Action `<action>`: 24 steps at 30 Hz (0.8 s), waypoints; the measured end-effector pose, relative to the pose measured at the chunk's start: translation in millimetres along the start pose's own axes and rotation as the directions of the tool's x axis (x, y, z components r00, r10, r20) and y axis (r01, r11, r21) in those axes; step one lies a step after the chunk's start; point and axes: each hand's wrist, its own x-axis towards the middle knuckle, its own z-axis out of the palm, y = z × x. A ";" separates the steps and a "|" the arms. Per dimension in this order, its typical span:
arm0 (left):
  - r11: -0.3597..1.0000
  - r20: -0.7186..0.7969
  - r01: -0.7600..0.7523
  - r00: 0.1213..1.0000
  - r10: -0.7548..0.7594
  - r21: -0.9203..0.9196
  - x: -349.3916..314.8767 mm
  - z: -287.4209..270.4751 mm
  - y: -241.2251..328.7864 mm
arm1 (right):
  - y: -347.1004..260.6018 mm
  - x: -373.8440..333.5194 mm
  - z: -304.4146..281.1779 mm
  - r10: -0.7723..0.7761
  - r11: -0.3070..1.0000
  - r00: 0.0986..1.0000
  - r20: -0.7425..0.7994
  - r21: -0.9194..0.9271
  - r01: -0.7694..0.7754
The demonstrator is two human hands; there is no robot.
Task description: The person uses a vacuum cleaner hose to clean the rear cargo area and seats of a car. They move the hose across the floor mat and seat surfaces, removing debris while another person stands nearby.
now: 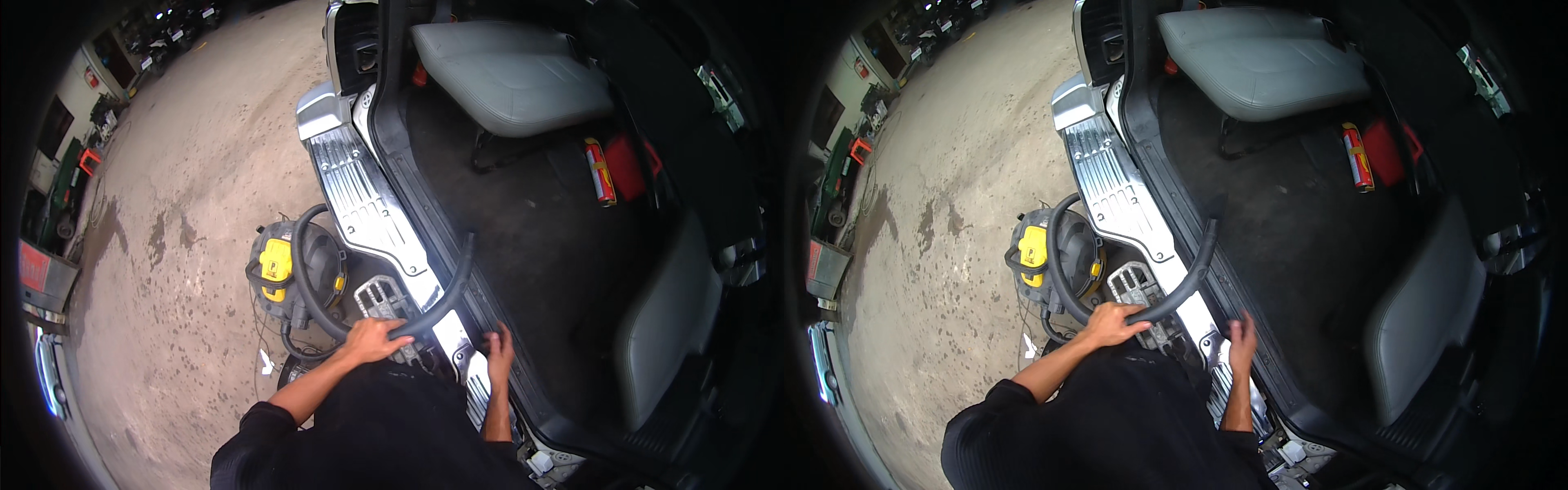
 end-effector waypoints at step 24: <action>0.897 0.505 -0.354 0.843 0.185 0.263 -1.2 85.4 -97.0 | -196.6 14.7 -33.5 -0.015 1.000 0.999 -0.037 0.006 0.015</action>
